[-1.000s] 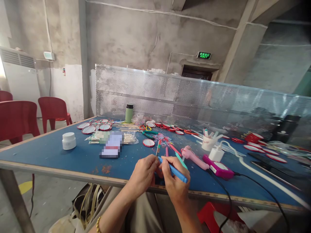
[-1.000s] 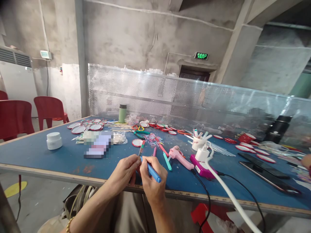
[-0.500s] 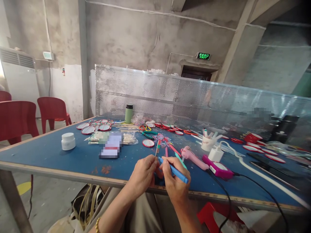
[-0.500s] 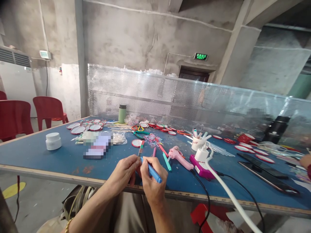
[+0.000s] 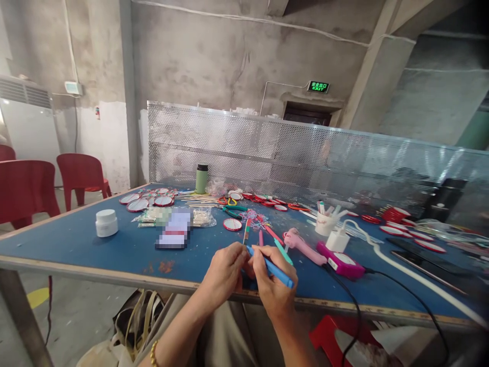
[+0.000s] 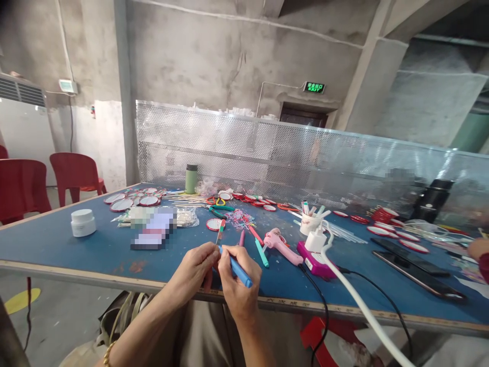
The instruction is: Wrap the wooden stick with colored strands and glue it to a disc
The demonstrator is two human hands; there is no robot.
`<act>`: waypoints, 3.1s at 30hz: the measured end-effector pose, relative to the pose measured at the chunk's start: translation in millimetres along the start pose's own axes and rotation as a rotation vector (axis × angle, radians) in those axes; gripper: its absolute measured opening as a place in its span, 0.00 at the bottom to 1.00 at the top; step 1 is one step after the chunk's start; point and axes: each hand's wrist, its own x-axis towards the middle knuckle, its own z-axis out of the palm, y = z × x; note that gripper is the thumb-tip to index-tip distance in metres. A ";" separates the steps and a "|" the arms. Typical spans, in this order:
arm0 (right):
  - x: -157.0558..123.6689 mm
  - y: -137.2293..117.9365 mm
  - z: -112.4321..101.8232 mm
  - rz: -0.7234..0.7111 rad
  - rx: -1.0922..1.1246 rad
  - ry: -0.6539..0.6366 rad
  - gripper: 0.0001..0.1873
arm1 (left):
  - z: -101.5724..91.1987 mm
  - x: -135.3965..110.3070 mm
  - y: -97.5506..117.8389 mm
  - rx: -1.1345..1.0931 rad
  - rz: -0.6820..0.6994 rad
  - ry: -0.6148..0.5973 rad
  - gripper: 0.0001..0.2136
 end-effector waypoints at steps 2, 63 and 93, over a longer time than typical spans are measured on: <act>0.2 0.7 0.5 0.012 0.001 -0.004 0.08 | 0.2 0.2 -1.3 0.022 0.011 0.007 0.17; 1.7 -2.1 1.0 -0.018 -0.044 0.022 0.08 | 0.3 1.0 -1.3 0.058 -0.003 0.008 0.18; 0.8 -0.1 2.0 0.005 -0.032 0.006 0.09 | -0.1 1.7 -1.3 0.034 -0.028 0.000 0.18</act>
